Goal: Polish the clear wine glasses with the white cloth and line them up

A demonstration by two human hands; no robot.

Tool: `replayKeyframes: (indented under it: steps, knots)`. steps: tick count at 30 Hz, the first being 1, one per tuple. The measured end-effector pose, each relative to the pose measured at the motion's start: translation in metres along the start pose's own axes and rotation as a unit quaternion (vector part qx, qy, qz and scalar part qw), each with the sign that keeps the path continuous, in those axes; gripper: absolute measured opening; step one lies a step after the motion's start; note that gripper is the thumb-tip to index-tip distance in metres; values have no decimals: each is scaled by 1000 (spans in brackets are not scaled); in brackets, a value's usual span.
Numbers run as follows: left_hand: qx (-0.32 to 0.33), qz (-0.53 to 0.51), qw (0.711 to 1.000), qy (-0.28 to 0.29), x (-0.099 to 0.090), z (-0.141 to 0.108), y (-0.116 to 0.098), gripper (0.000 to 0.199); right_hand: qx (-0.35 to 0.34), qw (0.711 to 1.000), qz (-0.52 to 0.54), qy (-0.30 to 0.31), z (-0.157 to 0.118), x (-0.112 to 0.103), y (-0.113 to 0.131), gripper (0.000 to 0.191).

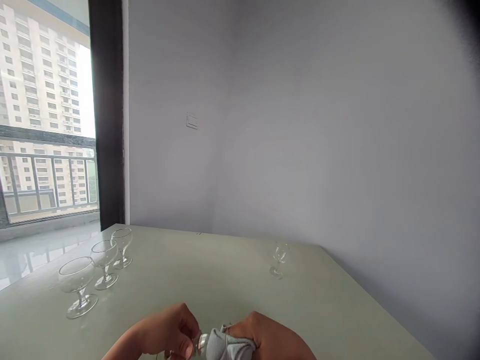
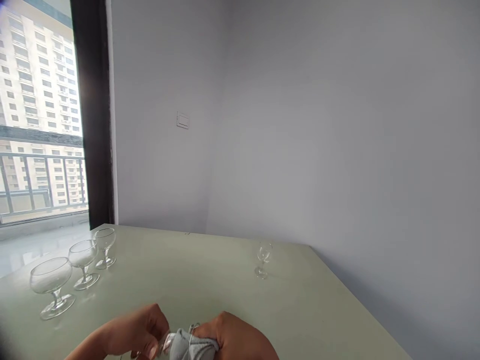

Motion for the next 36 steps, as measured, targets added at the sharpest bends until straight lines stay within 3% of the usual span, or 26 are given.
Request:
replayKeyframes:
  steps: [4, 6, 9, 11, 15, 20, 23, 26, 29, 36]
  knots:
    - [31, -42, 997, 51, -1, 1, 8, 35, -60, 996, 21, 68, 8, -14, -13, 7]
    - [59, -69, 995, 50, -4, 1, 8, 50, -63, 997, 37, 29, 17, -24, -23, 6]
    - [73, -89, 993, 35, -7, 3, 10, 58, -50, 991, 87, -87, 25, -35, -30, 7]
    - [75, -95, 992, 32, -8, 4, 11, 57, -61, 989, 113, -78, 26, -28, -25, 15]
    - [74, -102, 992, 24, -11, 3, 12, 56, -51, 987, 150, 16, 26, -10, -20, 34]
    - [63, -92, 994, 16, -12, 1, 10, 52, -94, 977, 189, 4, 26, -7, -18, 32]
    - [46, -74, 996, 26, -5, 1, 9, 44, -103, 988, 118, 3, 28, 4, -11, 21]
    - [40, -61, 997, 29, 3, 2, 6, 41, -138, 989, 32, -37, 35, 15, -10, 32]
    - [49, -39, 998, -8, 7, 5, 1, 38, -145, 985, 9, -96, 47, 19, -24, 32]
    - [68, 77, 981, -164, 8, 12, -13, 19, -93, 962, 183, -181, 64, 11, -72, 15]
Point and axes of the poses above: each hand's wrist, its own z-axis towards the middle knuckle, its own x-axis out of the palm, y = z × x, the point moved 5 cm from there along z, towards the middle knuckle, and after that the axes turned 7 degrees about -x, right-handed, at the moved point
